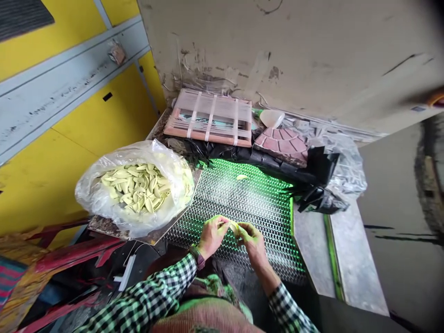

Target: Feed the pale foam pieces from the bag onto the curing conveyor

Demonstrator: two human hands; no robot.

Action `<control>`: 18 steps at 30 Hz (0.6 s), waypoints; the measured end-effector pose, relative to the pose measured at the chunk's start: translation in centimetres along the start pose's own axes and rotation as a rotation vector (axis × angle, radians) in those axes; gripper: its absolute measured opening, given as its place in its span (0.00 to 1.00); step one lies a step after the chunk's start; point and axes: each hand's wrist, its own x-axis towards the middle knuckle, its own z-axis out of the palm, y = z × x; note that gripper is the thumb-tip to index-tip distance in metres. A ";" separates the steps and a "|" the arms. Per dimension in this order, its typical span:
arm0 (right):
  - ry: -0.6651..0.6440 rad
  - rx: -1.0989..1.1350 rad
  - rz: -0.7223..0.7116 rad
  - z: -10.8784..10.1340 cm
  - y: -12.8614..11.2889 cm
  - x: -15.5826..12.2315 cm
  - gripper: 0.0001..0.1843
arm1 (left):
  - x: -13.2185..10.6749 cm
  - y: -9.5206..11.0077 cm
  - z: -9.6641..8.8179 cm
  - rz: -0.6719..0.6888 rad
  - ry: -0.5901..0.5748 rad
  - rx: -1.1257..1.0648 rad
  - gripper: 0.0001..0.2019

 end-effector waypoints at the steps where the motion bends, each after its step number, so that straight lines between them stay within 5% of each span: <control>1: 0.020 -0.072 -0.040 -0.3 0.1 0.1 0.27 | 0.1 -0.1 0.1 0.037 0.007 0.031 0.04; 6: 0.325 -0.725 -0.513 -2.1 0.9 0.2 0.18 | 0.0 -1.4 -0.3 0.346 -0.014 0.492 0.08; 11: 0.200 -1.055 -0.902 -3.1 2.8 -0.7 0.14 | -0.9 -3.2 -1.5 0.575 -0.093 0.793 0.10; 14: 0.152 -1.122 -0.977 -3.5 4.0 -1.3 0.14 | -1.3 -3.6 -2.4 0.548 -0.079 0.731 0.11; 18: 0.146 -1.093 -0.969 -3.7 4.2 -2.3 0.15 | -1.6 -2.6 -3.2 0.295 0.030 0.372 0.11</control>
